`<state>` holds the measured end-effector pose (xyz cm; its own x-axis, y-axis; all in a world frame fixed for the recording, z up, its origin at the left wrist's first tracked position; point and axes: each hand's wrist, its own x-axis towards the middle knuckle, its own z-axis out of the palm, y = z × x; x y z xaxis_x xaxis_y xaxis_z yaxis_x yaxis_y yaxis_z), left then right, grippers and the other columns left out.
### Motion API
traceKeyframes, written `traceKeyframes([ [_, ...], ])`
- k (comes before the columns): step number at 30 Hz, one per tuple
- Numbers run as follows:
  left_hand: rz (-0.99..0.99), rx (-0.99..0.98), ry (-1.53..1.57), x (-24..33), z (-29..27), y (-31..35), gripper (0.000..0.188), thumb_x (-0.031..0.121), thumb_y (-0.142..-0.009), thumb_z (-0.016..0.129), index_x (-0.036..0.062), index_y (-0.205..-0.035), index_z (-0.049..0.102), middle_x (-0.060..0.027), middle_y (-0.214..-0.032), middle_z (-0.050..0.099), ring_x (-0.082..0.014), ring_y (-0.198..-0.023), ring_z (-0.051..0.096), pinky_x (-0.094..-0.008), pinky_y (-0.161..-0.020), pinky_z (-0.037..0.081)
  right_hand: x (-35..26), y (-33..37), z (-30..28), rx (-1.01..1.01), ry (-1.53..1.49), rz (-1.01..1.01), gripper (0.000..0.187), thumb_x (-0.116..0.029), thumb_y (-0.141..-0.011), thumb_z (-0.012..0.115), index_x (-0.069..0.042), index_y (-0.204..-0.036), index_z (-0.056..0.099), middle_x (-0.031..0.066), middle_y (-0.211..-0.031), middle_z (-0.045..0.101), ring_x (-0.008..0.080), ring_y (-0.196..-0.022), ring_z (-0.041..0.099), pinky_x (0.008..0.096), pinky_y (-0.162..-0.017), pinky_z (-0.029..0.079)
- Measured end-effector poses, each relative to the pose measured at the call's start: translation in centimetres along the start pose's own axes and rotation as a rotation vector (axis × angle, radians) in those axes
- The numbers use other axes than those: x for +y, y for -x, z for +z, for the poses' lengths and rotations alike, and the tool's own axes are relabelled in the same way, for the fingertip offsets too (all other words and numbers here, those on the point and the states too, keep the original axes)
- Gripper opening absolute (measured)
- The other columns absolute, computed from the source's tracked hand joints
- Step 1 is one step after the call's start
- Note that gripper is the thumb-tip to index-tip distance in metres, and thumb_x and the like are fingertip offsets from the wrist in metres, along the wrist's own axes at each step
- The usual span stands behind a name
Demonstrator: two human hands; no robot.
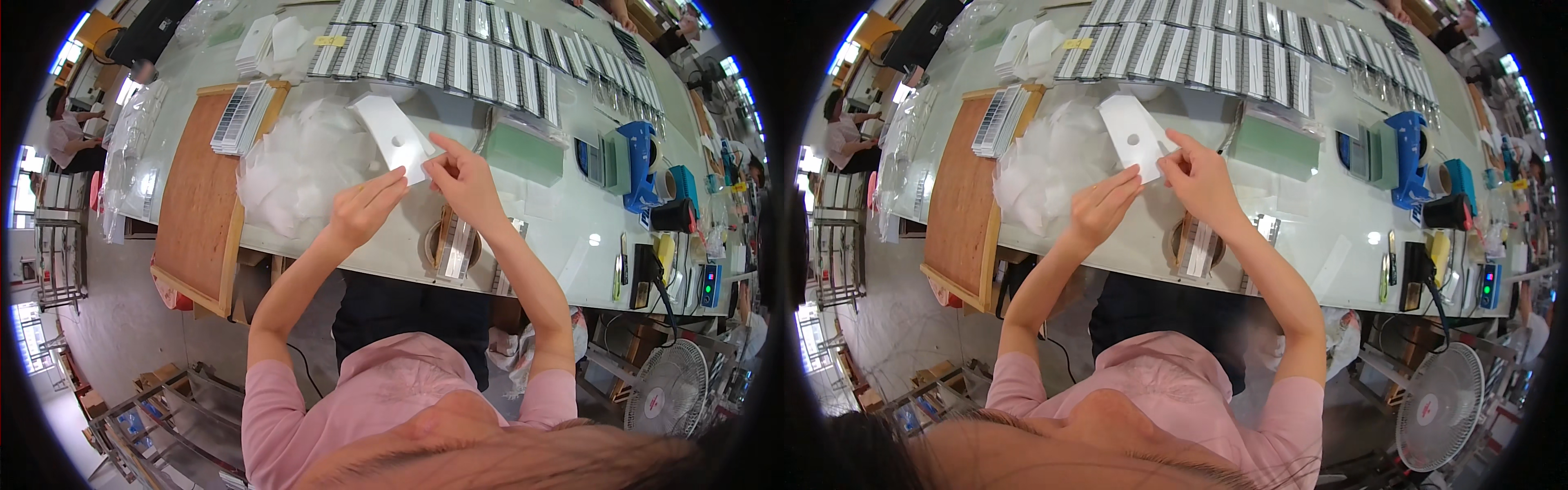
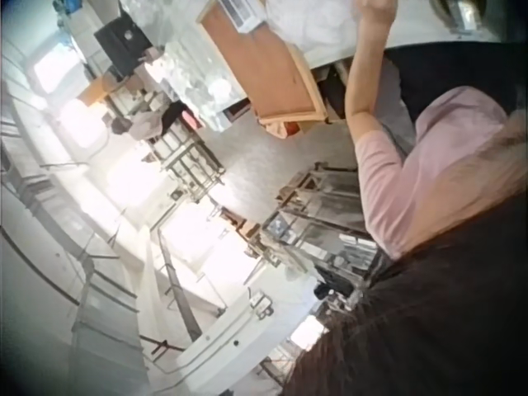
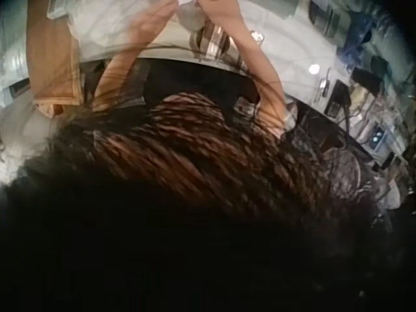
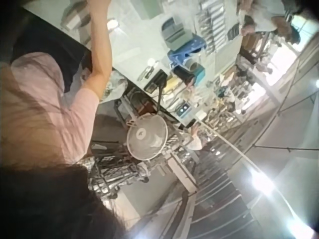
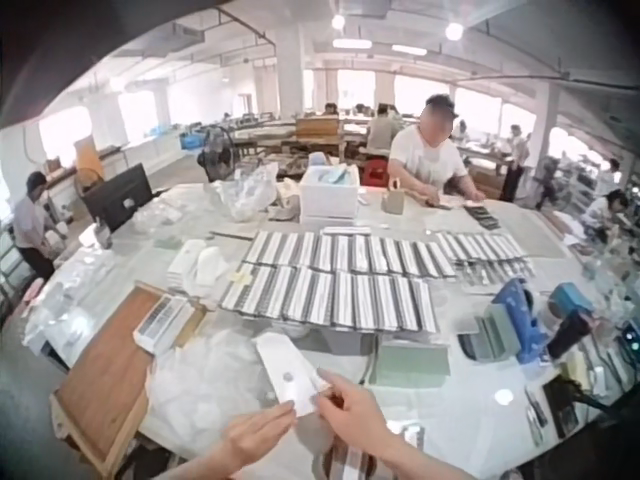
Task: Assembling small solar panels by applying components and adhesive strips at a workbench.
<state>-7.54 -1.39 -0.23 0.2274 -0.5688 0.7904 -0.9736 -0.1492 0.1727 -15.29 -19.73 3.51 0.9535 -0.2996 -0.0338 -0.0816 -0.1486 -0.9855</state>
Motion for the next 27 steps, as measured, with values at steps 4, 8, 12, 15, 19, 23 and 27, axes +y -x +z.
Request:
traceKeyframes([
  [4,0.056,0.113,-0.036,2.1,-1.5,-0.5,0.018,0.003,-0.075,0.078,0.0015,-0.092,0.072,-0.0127,-0.103,0.074,-0.0202,-0.081,0.073,-0.0288,-0.063,0.057,-2.2,1.7,0.7,0.011,0.181,-0.184,0.029,-0.008,-0.093,0.062,0.0,-0.121,0.067,0.0075,-0.081,0.067,0.0093,-0.065,0.056,0.0251,-0.062,0.047],
  [8,-0.033,0.083,-0.025,1.8,-2.0,-1.2,0.014,0.004,-0.078,0.077,0.002,-0.091,0.072,-0.0108,-0.103,0.074,-0.0208,-0.079,0.072,-0.0317,-0.064,0.058,-3.3,1.2,1.0,0.113,0.316,-0.424,0.031,-0.01,-0.093,0.063,-0.001,-0.122,0.067,0.0121,-0.082,0.068,0.0145,-0.064,0.059,0.0278,-0.062,0.048],
  [12,-0.336,0.029,0.216,-0.8,3.0,0.5,0.008,0.007,-0.084,0.074,0.0021,-0.09,0.071,-0.0083,-0.105,0.074,-0.0217,-0.078,0.072,-0.0287,-0.065,0.057,1.0,-2.2,0.7,0.066,0.472,-0.31,0.035,-0.009,-0.088,0.062,-0.002,-0.123,0.066,0.0177,-0.089,0.067,0.0285,-0.072,0.062,0.0374,-0.069,0.05],
  [15,-0.644,0.0,0.403,-1.2,3.3,0.7,0.01,0.007,-0.084,0.075,0.0021,-0.092,0.072,-0.01,-0.104,0.074,-0.021,-0.08,0.071,-0.0276,-0.066,0.057,1.6,-2.6,0.9,0.041,0.523,-0.311,0.038,-0.007,-0.086,0.061,-0.001,-0.122,0.065,0.0198,-0.09,0.064,0.0359,-0.079,0.063,0.043,-0.074,0.05],
  [19,-0.704,-0.064,0.439,-1.5,2.5,0.4,0.009,0.007,-0.084,0.075,0.0038,-0.093,0.074,-0.012,-0.112,0.073,-0.0213,-0.078,0.071,-0.0287,-0.064,0.056,2.0,-2.9,0.2,-0.076,0.428,-0.259,0.039,-0.007,-0.088,0.061,-0.005,-0.127,0.065,0.0145,-0.097,0.068,0.0228,-0.074,0.062,0.0326,-0.072,0.051],
  [23,-0.794,-0.096,0.525,-1.8,2.3,0.6,0.012,0.009,-0.083,0.076,0.0064,-0.095,0.075,-0.0136,-0.121,0.07,-0.0215,-0.081,0.071,-0.0299,-0.065,0.055,2.8,-3.6,-0.6,-0.133,0.301,-0.191,0.036,-0.009,-0.089,0.062,-0.003,-0.123,0.067,0.0099,-0.097,0.071,0.0161,-0.077,0.063,0.0303,-0.073,0.051],
  [27,-0.705,-0.115,0.452,-1.7,2.0,0.1,0.016,0.013,-0.082,0.077,0.0065,-0.096,0.075,-0.0132,-0.12,0.07,-0.0207,-0.085,0.07,-0.0312,-0.066,0.053,3.0,-4.2,-1.0,-0.192,0.18,-0.037,0.03,-0.013,-0.09,0.064,0.0,-0.116,0.071,0.0049,-0.091,0.072,0.0086,-0.079,0.061,0.0259,-0.073,0.049],
])
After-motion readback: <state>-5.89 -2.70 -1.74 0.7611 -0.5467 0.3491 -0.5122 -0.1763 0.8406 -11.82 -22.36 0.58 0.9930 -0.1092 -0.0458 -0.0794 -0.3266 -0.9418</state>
